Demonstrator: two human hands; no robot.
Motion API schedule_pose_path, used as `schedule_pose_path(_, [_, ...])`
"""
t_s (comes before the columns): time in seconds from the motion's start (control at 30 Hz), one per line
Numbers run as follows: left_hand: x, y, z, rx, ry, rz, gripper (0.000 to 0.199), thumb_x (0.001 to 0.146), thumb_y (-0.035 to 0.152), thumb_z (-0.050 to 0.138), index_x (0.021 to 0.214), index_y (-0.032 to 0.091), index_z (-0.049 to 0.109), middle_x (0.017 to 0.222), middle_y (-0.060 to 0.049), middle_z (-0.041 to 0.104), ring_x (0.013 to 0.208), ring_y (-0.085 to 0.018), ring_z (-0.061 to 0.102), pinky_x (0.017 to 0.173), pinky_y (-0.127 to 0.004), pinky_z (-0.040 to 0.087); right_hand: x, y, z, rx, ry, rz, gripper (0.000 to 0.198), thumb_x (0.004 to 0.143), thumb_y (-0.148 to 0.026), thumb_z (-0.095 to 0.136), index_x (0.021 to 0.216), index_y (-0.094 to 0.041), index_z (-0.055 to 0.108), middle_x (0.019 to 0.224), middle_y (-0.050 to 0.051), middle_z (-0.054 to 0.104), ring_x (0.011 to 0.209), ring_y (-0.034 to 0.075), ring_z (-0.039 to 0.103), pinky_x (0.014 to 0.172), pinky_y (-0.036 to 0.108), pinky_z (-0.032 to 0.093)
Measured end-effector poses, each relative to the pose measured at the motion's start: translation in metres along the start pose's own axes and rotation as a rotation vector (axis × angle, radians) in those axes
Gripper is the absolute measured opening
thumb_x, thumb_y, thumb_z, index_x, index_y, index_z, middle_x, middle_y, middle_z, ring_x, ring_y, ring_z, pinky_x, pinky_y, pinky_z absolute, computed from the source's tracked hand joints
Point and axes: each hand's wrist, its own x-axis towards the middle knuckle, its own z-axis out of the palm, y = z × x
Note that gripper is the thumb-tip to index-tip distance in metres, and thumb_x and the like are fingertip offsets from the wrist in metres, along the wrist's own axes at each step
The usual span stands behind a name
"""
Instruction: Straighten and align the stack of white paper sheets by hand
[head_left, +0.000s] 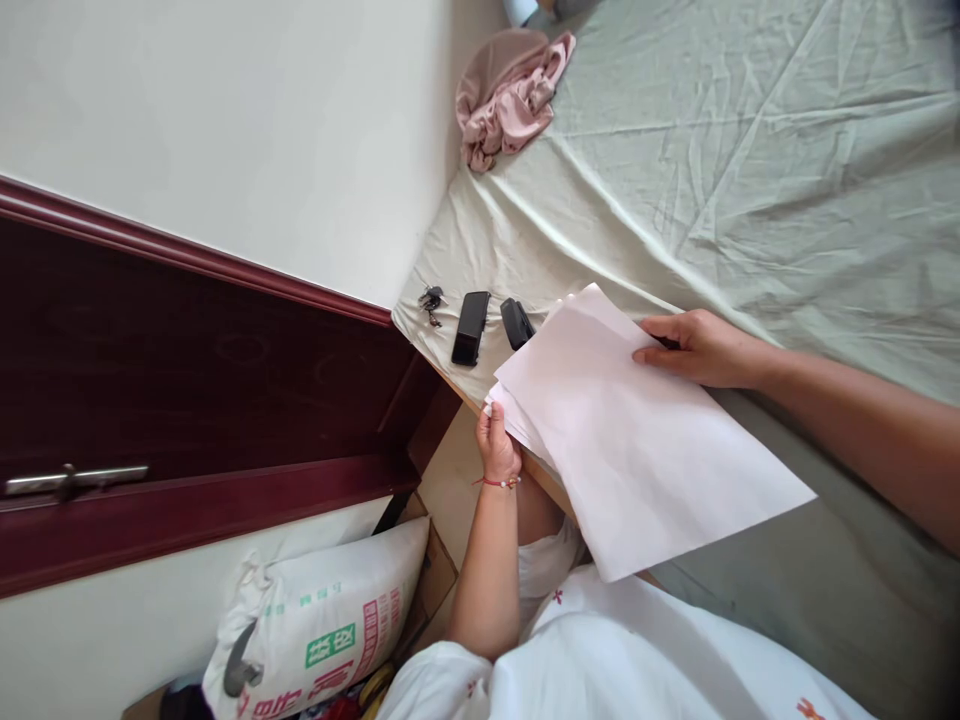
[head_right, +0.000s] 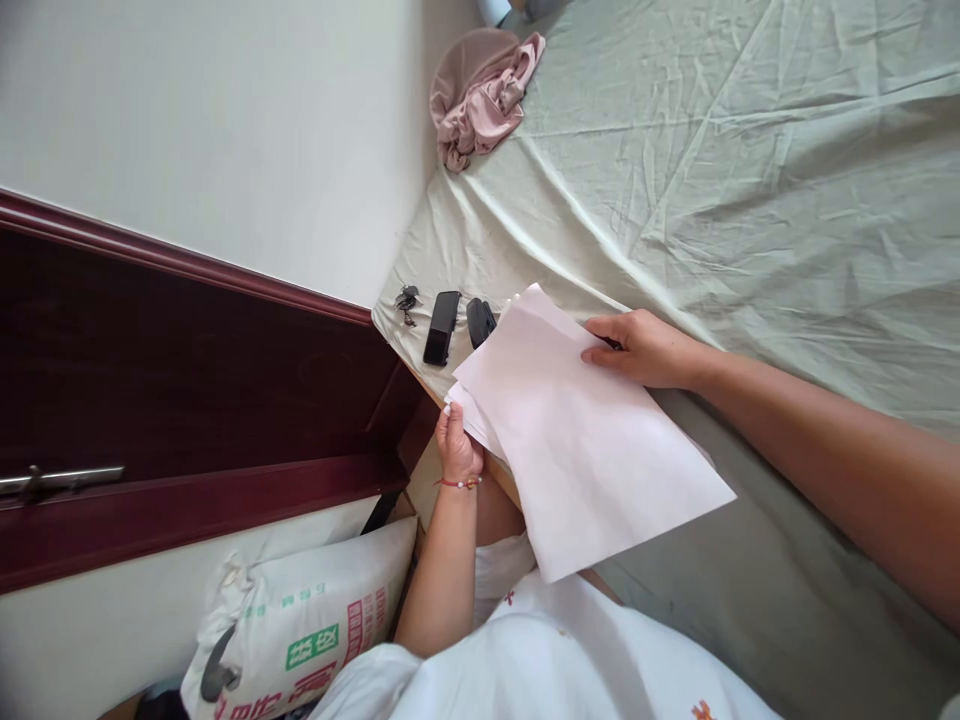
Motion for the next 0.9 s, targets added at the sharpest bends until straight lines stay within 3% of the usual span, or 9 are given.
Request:
schedule_pose_path(0.13, [0.0, 0.01, -0.002, -0.057, -0.15, -0.042, 0.061, 0.077, 0.071, 0.08, 0.109, 0.02, 0.075, 0.112, -0.009, 0.079, 0.106, -0.022, 0.073, 0.098, -0.033, 0.057, 0.001, 0.003, -0.001, 0.014, -0.049, -0.03, 0.031, 0.089, -0.054, 0.062, 0.087, -0.023, 0.067, 0.073, -0.001, 0.063, 0.066, 0.017, 0.056, 0.063, 0.032, 0.039])
schedule_pose_path(0.23, [-0.001, 0.017, 0.003, -0.03, -0.185, -0.084, 0.063, 0.068, 0.064, 0.09, 0.11, 0.02, 0.073, 0.108, -0.007, 0.079, 0.098, -0.02, 0.075, 0.092, -0.03, 0.057, 0.002, 0.005, 0.0, 0.032, -0.077, -0.076, 0.036, 0.09, -0.057, 0.062, 0.077, -0.023, 0.064, 0.066, -0.003, 0.056, 0.061, 0.015, 0.05, 0.061, 0.03, 0.037])
schedule_pose_path(0.33, [-0.001, 0.023, 0.012, 0.057, -0.098, -0.161, 0.064, 0.051, 0.043, 0.103, 0.102, 0.016, 0.074, 0.097, -0.006, 0.08, 0.083, -0.018, 0.074, 0.082, -0.03, 0.058, 0.002, 0.005, 0.001, 0.071, -0.106, -0.108, 0.036, 0.088, -0.058, 0.064, 0.081, -0.023, 0.067, 0.069, -0.003, 0.06, 0.062, 0.015, 0.053, 0.062, 0.03, 0.04])
schedule_pose_path(0.43, [0.005, 0.029, 0.017, 0.05, 0.018, -0.121, 0.058, 0.048, 0.033, 0.104, 0.093, 0.017, 0.072, 0.089, -0.001, 0.078, 0.076, -0.015, 0.071, 0.079, -0.027, 0.057, 0.003, 0.004, 0.0, 0.073, -0.094, -0.141, 0.045, 0.081, -0.059, 0.075, 0.108, -0.024, 0.074, 0.082, 0.0, 0.071, 0.071, 0.019, 0.062, 0.068, 0.031, 0.046])
schedule_pose_path(0.6, [0.024, 0.038, 0.006, -0.045, 0.223, -0.015, 0.051, 0.059, 0.03, 0.098, 0.1, 0.021, 0.069, 0.097, 0.001, 0.077, 0.088, -0.015, 0.073, 0.088, -0.03, 0.059, 0.001, 0.003, -0.001, 0.106, -0.059, -0.187, 0.084, 0.075, -0.06, 0.082, 0.148, -0.026, 0.058, 0.122, 0.009, 0.076, 0.101, 0.028, 0.072, 0.084, 0.037, 0.055])
schedule_pose_path(0.7, [0.03, 0.035, -0.003, -0.083, 0.33, -0.044, 0.041, 0.07, 0.023, 0.09, 0.105, 0.022, 0.068, 0.104, -0.002, 0.078, 0.097, -0.018, 0.074, 0.092, -0.033, 0.061, 0.001, 0.003, 0.0, 0.178, -0.046, -0.096, 0.099, 0.073, -0.059, 0.085, 0.158, -0.026, 0.047, 0.124, 0.01, 0.075, 0.101, 0.029, 0.074, 0.086, 0.039, 0.058])
schedule_pose_path(0.8, [0.029, 0.024, -0.008, -0.119, 0.384, -0.123, 0.032, 0.077, 0.023, 0.084, 0.106, 0.022, 0.068, 0.109, -0.005, 0.079, 0.108, -0.022, 0.074, 0.096, -0.04, 0.062, 0.002, 0.004, 0.0, 0.396, -0.06, -0.052, 0.101, 0.074, -0.057, 0.085, 0.16, -0.026, 0.043, 0.115, 0.009, 0.078, 0.1, 0.029, 0.076, 0.089, 0.042, 0.06])
schedule_pose_path(0.9, [0.023, 0.015, -0.005, -0.163, 0.332, -0.187, 0.027, 0.082, 0.03, 0.081, 0.106, 0.021, 0.071, 0.116, -0.008, 0.078, 0.116, -0.025, 0.073, 0.101, -0.044, 0.061, 0.003, 0.007, 0.001, 0.592, -0.129, -0.063, 0.086, 0.076, -0.054, 0.085, 0.151, -0.026, 0.055, 0.11, 0.007, 0.081, 0.106, 0.029, 0.076, 0.096, 0.046, 0.059])
